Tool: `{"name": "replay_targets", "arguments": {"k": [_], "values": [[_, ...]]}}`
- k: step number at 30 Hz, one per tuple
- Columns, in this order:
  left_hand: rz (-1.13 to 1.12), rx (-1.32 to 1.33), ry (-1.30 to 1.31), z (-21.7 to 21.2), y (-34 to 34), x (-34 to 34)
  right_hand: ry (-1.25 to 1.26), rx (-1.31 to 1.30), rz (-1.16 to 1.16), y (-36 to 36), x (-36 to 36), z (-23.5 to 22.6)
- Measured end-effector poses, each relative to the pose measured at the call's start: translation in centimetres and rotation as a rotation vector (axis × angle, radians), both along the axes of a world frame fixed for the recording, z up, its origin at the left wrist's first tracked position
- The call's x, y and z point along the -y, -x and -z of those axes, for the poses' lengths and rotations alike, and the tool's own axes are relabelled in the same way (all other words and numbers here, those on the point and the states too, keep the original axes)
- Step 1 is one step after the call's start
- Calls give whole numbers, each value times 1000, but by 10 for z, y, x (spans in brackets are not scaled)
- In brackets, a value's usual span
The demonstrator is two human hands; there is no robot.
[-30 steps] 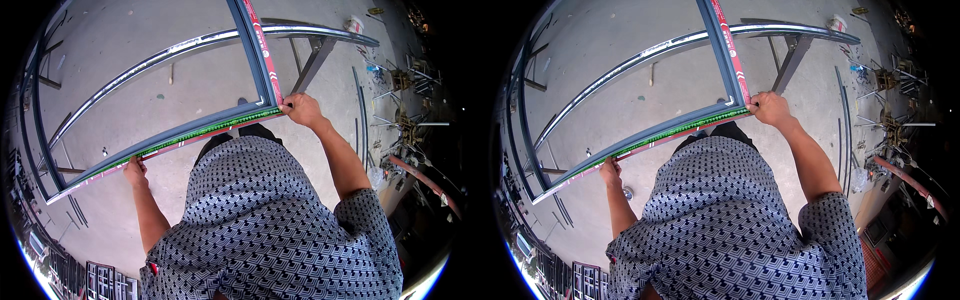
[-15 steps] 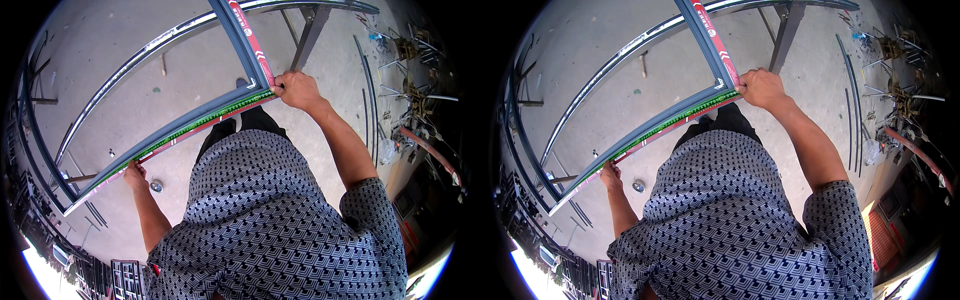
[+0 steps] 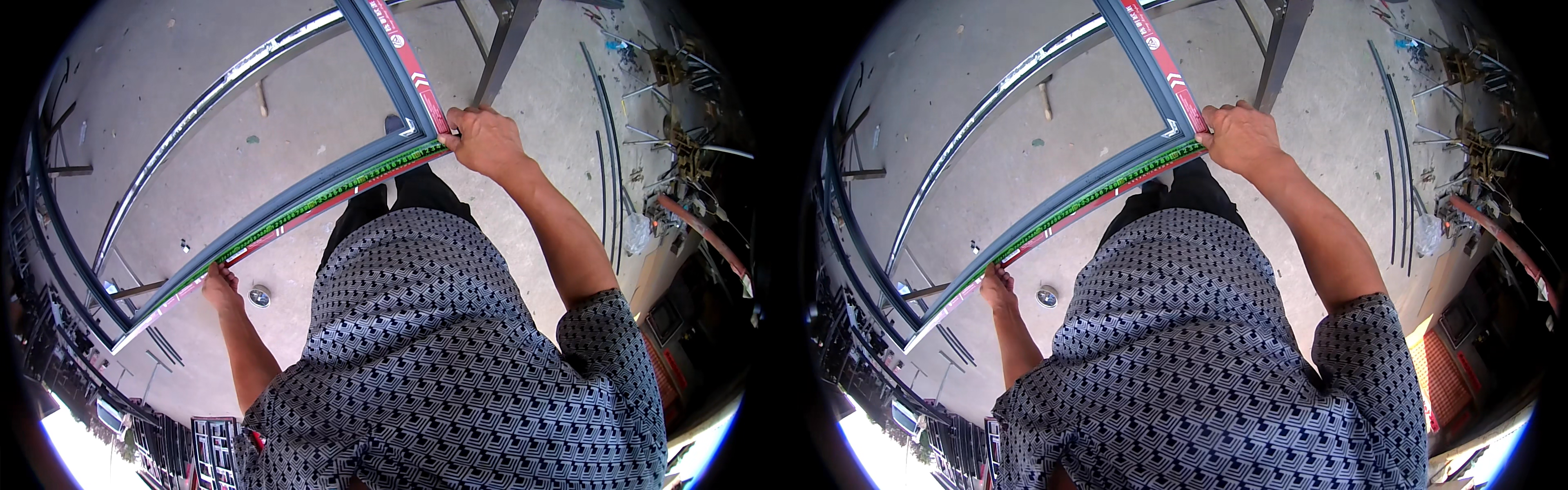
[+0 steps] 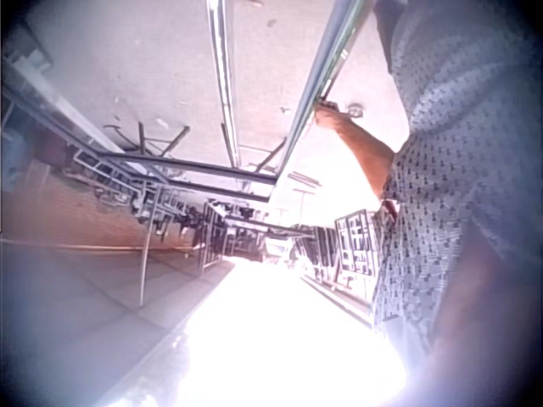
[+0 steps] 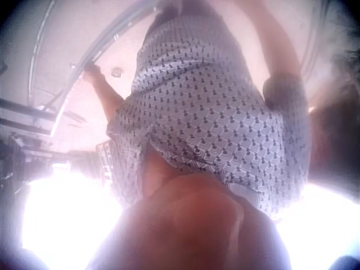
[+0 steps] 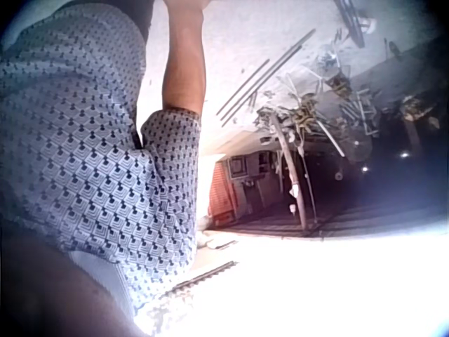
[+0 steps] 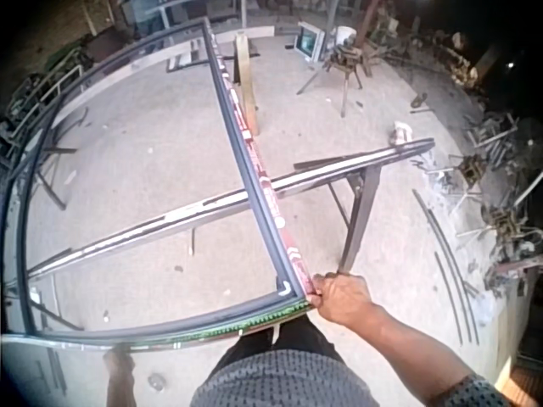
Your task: The person measures a window frame and an aluminum profile using a tape measure. They then sit on the floor and mark the profile with a marker at a specific measurement.
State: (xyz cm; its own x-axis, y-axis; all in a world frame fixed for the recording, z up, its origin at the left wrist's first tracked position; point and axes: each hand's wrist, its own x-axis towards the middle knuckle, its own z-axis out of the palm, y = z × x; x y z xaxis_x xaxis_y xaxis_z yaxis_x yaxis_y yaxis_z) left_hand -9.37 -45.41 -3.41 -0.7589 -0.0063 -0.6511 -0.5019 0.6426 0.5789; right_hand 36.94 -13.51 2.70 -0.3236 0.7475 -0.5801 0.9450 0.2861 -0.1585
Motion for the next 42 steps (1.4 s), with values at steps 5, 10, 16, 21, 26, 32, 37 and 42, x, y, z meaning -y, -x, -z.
{"name": "replay_targets", "arguments": {"k": [5, 10, 16, 21, 26, 32, 37, 42], "values": [[10, -14, -1, -1, 0, 3, 18, -22, -4, -1, 0, -2], [22, -17, -13, -2, -1, 2, 4, -35, -4, -3, -1, 0], [-8, -32, -9, -4, -6, -3, 107, 42, 8, 2, -7, -6], [4, -42, 3, 0, -4, 0, 143, 77, 6, 4, -10, -8], [7, -39, 12, -3, -7, -4, 18, -12, -3, -2, -4, 2], [5, -31, 5, -5, -8, -4, 11, -20, 6, -2, -5, 4], [2, -70, 9, -9, -16, -12, 12, 17, 15, 1, -5, 5], [-29, -58, -50, 0, -15, -10, 104, 86, 18, 3, -12, 3]]}}
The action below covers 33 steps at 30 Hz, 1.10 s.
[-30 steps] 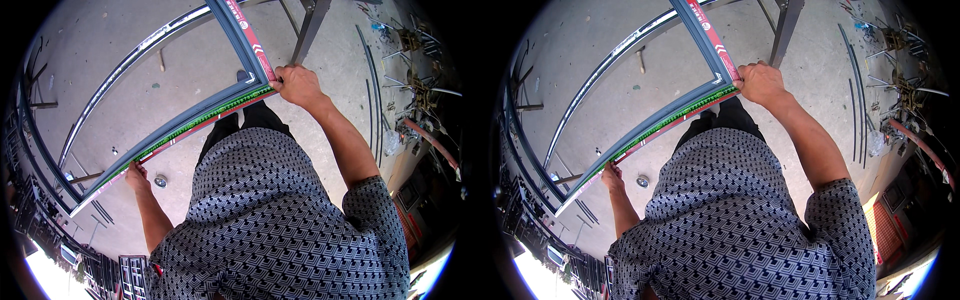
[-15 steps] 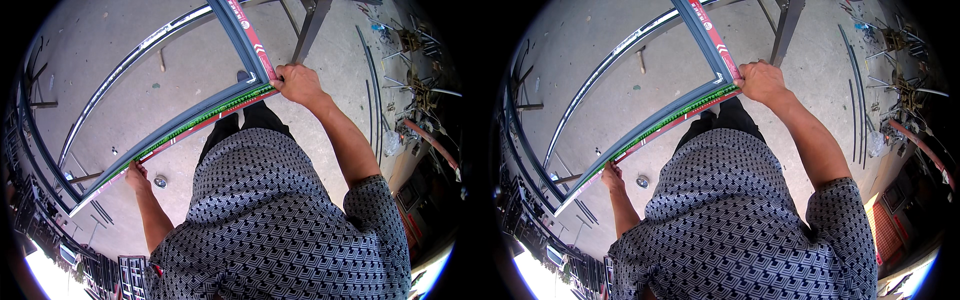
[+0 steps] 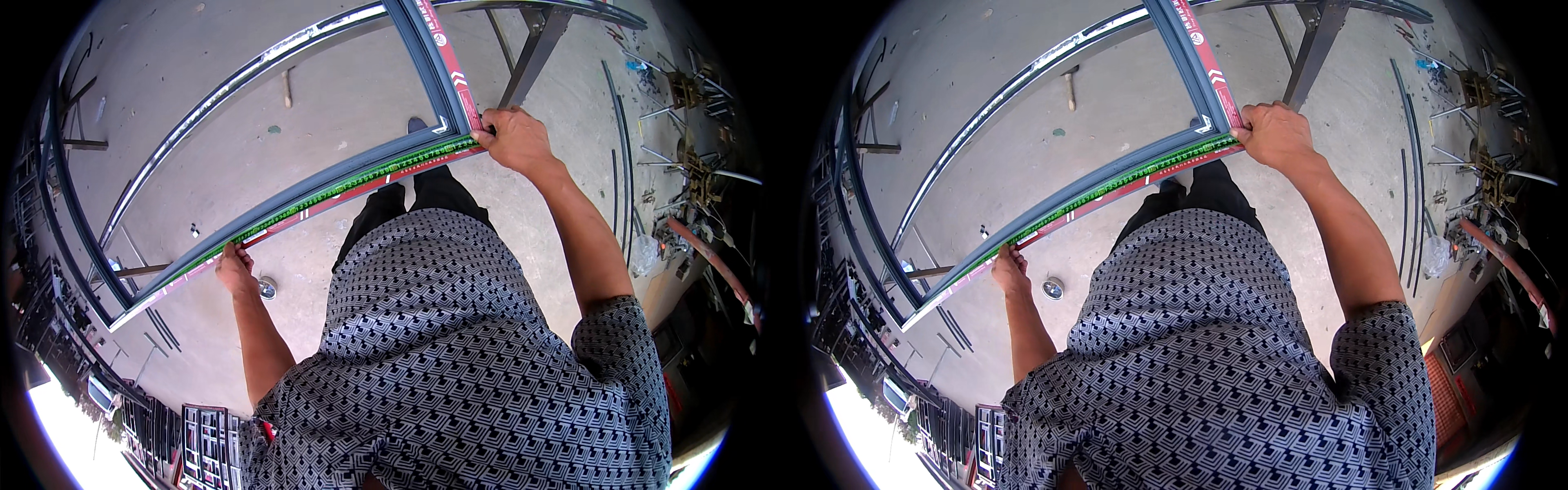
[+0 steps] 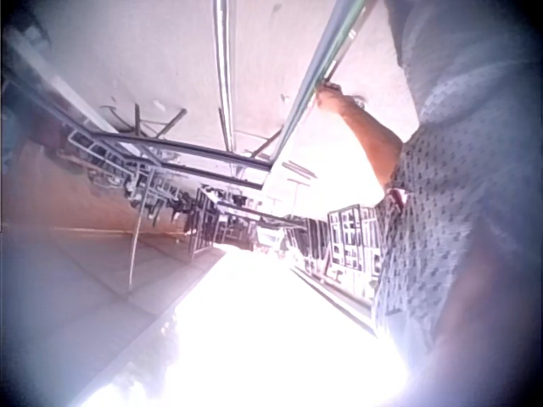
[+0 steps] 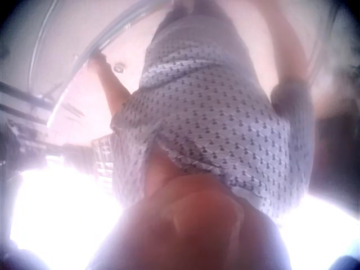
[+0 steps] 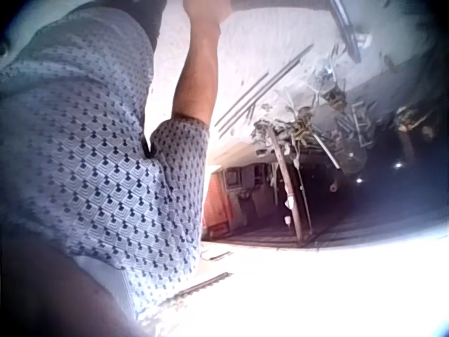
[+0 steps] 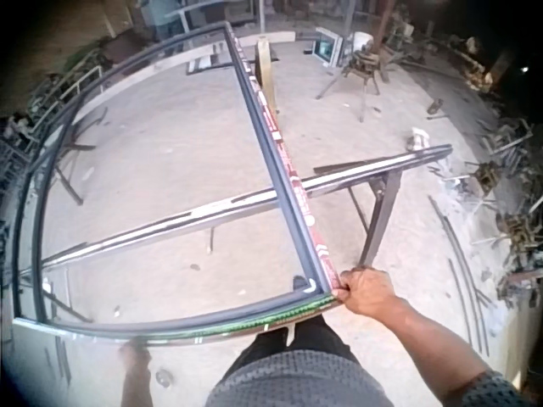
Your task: The person measures a window frame and an aluminum profile using a tape measure. They then sit on the floor and mark the profile with a marker at a specific measurement.
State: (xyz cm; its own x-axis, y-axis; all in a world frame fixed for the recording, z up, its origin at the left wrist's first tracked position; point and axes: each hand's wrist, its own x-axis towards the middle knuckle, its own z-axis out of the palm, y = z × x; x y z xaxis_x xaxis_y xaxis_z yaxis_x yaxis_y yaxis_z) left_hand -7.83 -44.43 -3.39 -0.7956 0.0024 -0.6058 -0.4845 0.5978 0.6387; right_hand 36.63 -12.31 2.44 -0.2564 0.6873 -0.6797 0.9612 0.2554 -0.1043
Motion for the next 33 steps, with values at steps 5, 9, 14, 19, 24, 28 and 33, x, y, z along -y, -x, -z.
{"name": "replay_targets", "arguments": {"k": [5, 9, 14, 19, 24, 28, 33], "values": [[-16, 23, -36, 5, -1, -1, -58, -64, -7, -6, -2, 10], [-19, 52, -78, 0, -14, -1, -75, -100, -6, -21, -4, 12], [17, 63, -196, -6, -25, -9, -80, -97, 15, -34, -7, 8], [59, 48, -302, -18, -24, -25, -115, -97, 61, -45, 0, -3], [129, 55, -454, -20, -6, -44, -110, -99, 146, -51, 9, -9], [127, 4, -455, -18, 6, -49, -124, -131, 182, -48, 28, -7], [183, -20, -507, -17, 22, -55, -138, -184, 252, -48, 49, -5]]}}
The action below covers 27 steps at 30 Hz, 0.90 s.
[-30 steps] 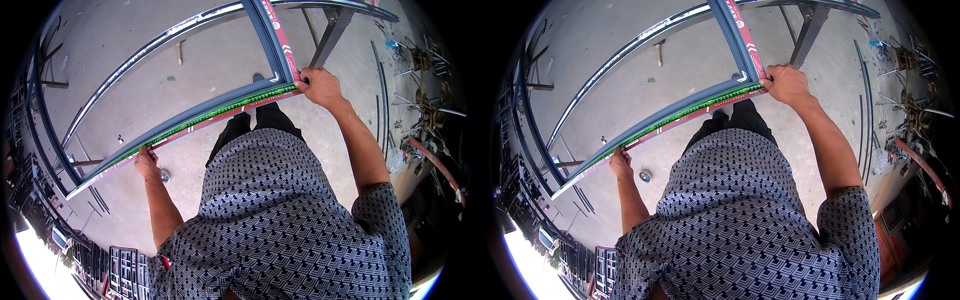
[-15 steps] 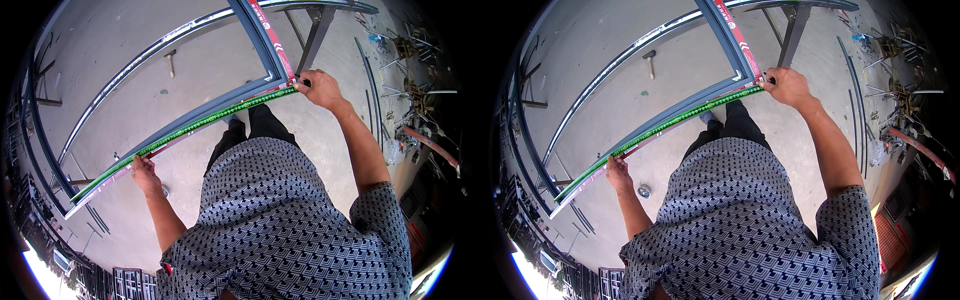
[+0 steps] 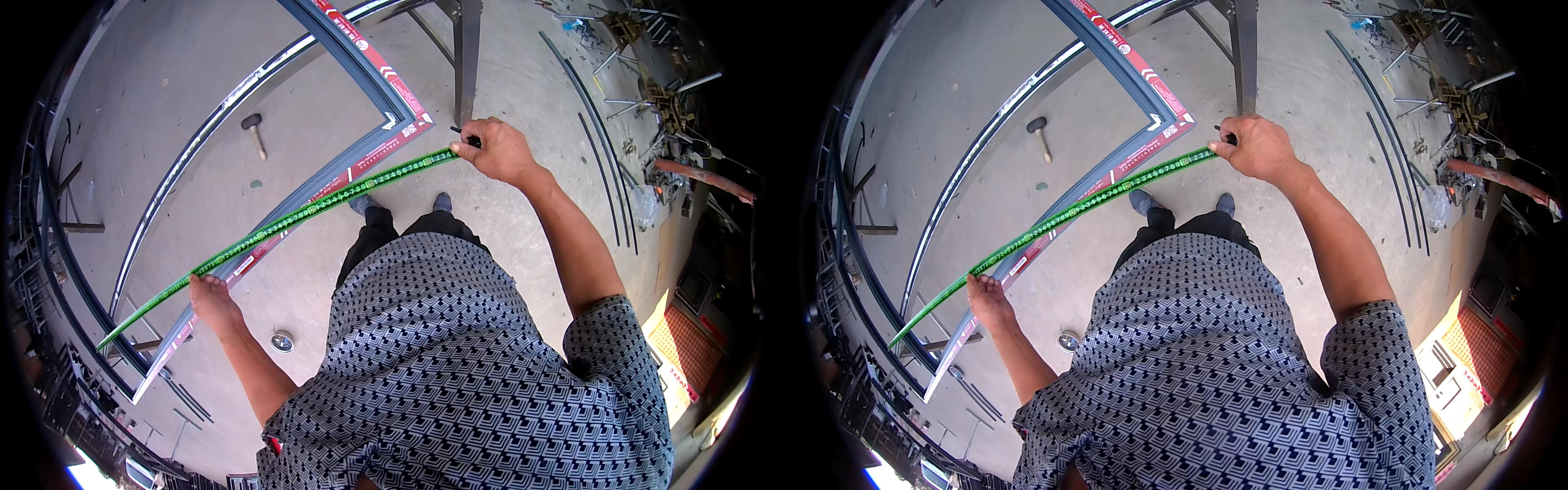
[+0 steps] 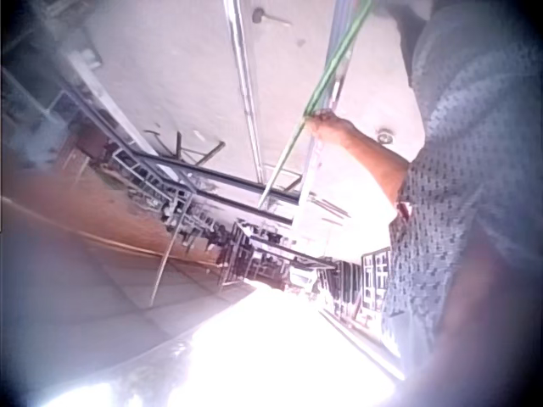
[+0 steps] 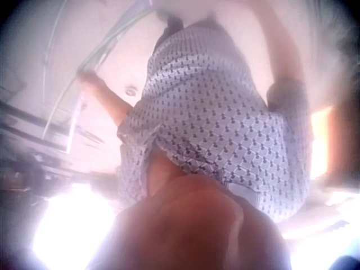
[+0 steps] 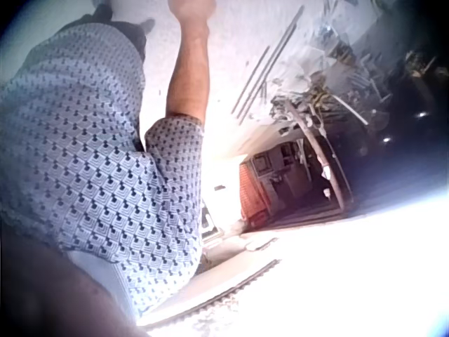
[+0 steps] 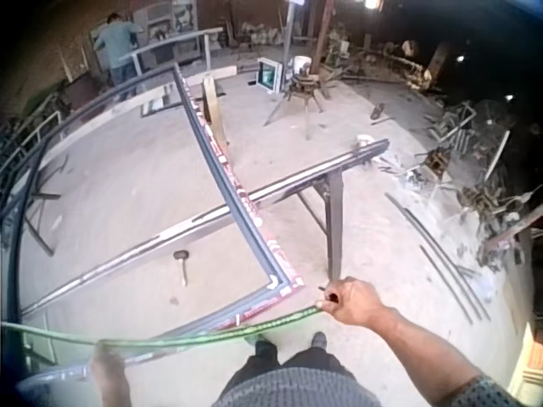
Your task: The person measures a window frame and an aluminum profile using a tape measure. They then sit on the floor and mark the profile with a marker at a specific measurement.
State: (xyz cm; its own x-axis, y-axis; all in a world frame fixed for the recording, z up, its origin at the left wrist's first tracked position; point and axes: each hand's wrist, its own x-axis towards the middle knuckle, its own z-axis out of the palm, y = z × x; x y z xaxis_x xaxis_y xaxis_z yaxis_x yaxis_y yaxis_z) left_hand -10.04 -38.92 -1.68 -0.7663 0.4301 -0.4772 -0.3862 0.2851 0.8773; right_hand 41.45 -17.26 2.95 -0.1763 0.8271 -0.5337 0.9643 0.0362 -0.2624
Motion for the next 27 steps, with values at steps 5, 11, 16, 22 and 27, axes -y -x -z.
{"name": "replay_targets", "arguments": {"k": [5, 11, 16, 22, 27], "values": [[58, 34, -46, 2, 14, -32, -11, -25, 107, -6, 27, -7], [202, 11, -177, 8, 29, -91, -56, -79, 258, -15, 76, 16], [377, 89, -259, -24, -2, -166, 6, -172, 512, -27, 124, 18], [703, 228, -322, -16, -73, -241, 16, -206, 832, -29, 196, 34], [966, 346, -335, 4, -153, -297, -42, -198, 1056, -34, 233, 45]]}}
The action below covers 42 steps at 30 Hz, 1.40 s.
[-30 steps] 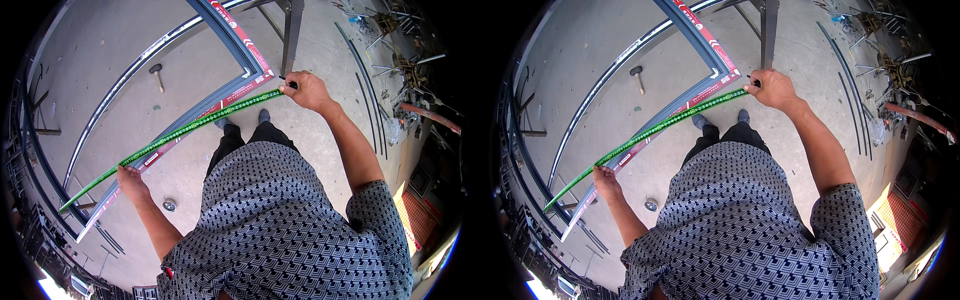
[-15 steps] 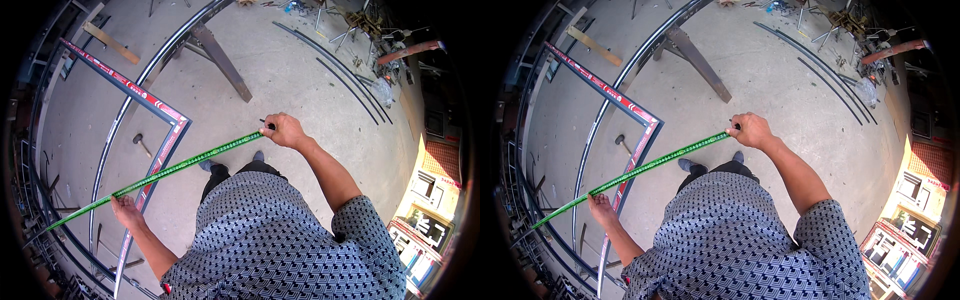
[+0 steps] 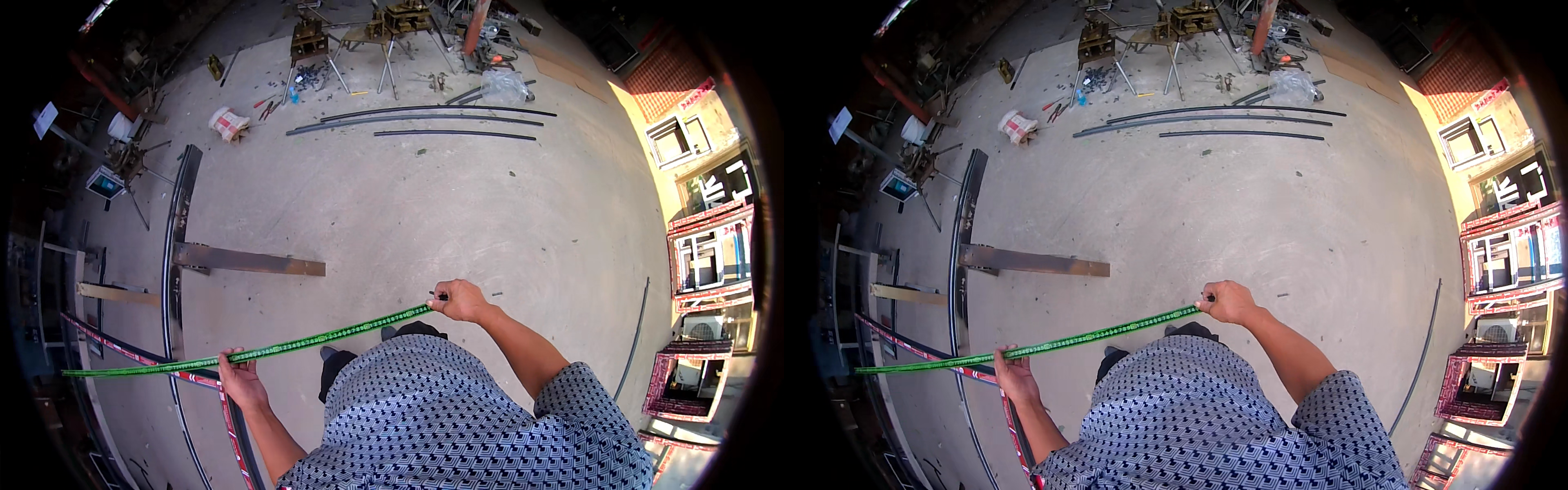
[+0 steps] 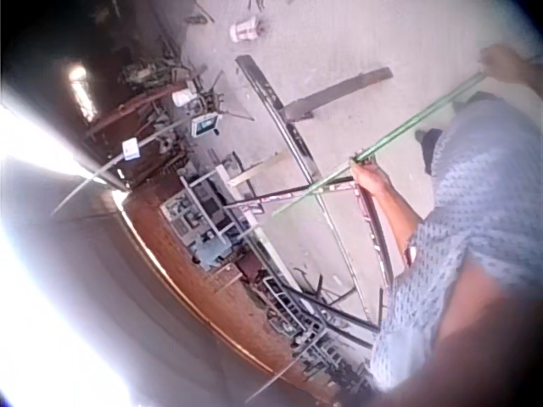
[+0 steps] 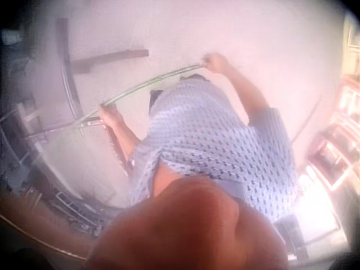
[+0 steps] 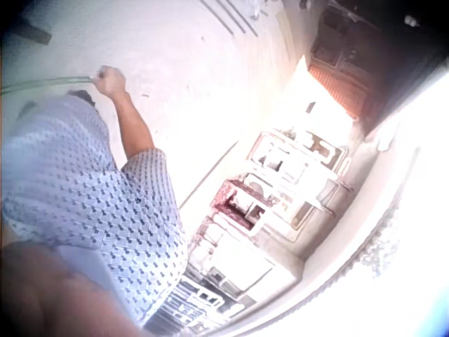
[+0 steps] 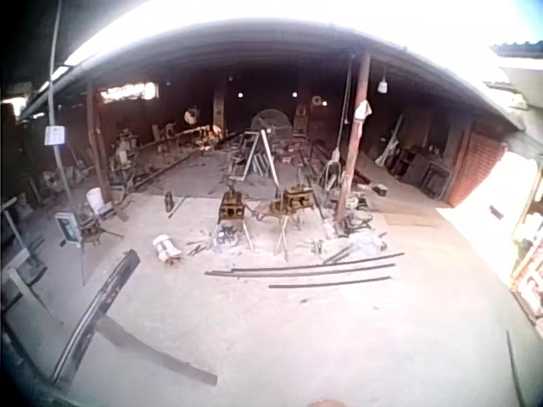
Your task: The person measures a window frame and an aluminum profile using a tape measure. They then sit on the floor and mark the profile with a marker at a specific measurement.
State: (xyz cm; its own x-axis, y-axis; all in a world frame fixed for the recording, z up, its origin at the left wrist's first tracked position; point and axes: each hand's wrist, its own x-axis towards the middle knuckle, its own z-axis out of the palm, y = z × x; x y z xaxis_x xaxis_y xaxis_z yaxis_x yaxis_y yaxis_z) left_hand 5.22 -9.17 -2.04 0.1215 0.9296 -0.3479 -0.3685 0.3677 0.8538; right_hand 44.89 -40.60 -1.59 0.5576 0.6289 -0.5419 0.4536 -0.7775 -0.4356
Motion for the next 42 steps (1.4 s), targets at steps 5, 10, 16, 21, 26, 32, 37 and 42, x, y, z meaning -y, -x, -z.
{"name": "replay_targets", "arguments": {"k": [5, 10, 16, 21, 26, 32, 37, 42], "values": [[353, -19, 69, -7, -82, -41, 48, -29, 323, 41, 55, 0], [638, -97, 105, -18, -148, -72, 100, -147, 659, 104, 81, -7], [859, -131, 223, -8, -264, -82, 115, -117, 944, 142, 90, -23], [1117, -157, 239, -9, -379, -66, 121, -5, 1113, 131, 98, -36], [1379, -187, 240, -31, -468, -54, 167, 30, 1325, 140, 85, -76], [1520, -202, 219, -31, -542, -11, 129, -15, 1511, 152, 88, -54], [1474, -274, 208, -22, -594, 29, 126, -28, 1473, 106, 121, -18], [1369, -232, 180, -29, -655, 62, 86, 63, 1378, -10, 190, -17]]}}
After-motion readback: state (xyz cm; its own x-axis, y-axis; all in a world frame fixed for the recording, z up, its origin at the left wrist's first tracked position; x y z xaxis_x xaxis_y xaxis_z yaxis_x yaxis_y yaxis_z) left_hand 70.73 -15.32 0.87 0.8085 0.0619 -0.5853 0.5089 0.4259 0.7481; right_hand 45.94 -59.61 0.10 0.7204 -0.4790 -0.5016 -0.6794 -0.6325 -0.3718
